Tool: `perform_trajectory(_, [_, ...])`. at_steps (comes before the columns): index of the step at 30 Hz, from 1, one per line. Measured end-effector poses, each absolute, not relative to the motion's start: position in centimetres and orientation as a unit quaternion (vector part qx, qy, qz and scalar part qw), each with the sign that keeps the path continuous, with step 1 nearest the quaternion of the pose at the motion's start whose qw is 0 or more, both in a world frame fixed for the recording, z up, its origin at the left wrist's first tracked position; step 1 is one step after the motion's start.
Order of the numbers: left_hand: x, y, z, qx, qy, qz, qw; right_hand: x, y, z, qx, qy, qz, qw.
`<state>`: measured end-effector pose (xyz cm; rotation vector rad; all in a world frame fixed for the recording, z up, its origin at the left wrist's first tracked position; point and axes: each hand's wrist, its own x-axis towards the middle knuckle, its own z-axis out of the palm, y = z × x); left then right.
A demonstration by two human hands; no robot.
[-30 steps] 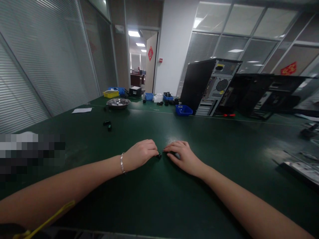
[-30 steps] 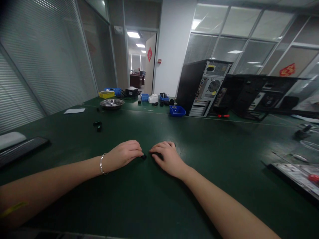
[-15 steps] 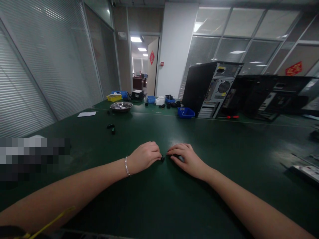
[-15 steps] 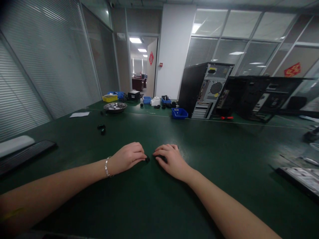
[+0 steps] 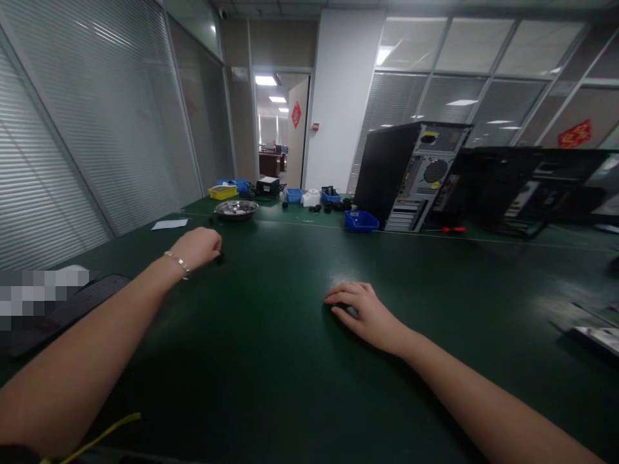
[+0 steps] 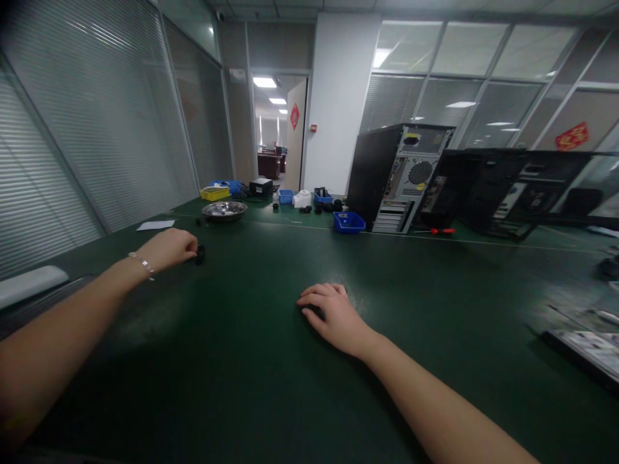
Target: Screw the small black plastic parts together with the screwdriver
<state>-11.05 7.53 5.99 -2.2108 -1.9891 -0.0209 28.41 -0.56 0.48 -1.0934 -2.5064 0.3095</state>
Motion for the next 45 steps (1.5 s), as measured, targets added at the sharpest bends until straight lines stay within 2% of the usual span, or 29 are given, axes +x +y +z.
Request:
perform_trajectory(4, [-14.7,8.5,5.6,-0.69,-0.718,-0.006,0.095,28.3,-0.6,0.5,-0.391,-0.893,0.11,0.194])
perform_trajectory(10, [-15.8,9.7,3.1,-0.688,-0.724,-0.011,0.049,28.3,-0.7,0.6,-0.391,-0.894,0.113,0.186])
perform_trajectory(16, [-13.8,9.3,3.8,-0.703,-0.706,-0.049,0.069,28.3,-0.8,0.8,-0.388,-0.895,0.11,0.188])
perform_trajectory(26, [-8.8,8.4,1.4,-0.758,-0.646,-0.03,0.085,29.3,0.0,0.7,-0.431,-0.88,0.08,0.183])
perform_trajectory(35, [-9.1,8.7,0.9,-0.764,-0.636,-0.088,0.068,29.5,0.3,0.2,-0.426,-0.885,0.077,0.17])
perform_trajectory(41, [-5.5,6.9,0.8,-0.846,-0.516,-0.132,0.013,29.4,0.2,0.6,-0.419,-0.89,0.073,0.168])
perform_trajectory(45, [-0.5,3.4,0.7,-0.909,-0.35,-0.208,-0.09,29.3,0.0,0.9,-0.414,-0.891,0.072,0.171])
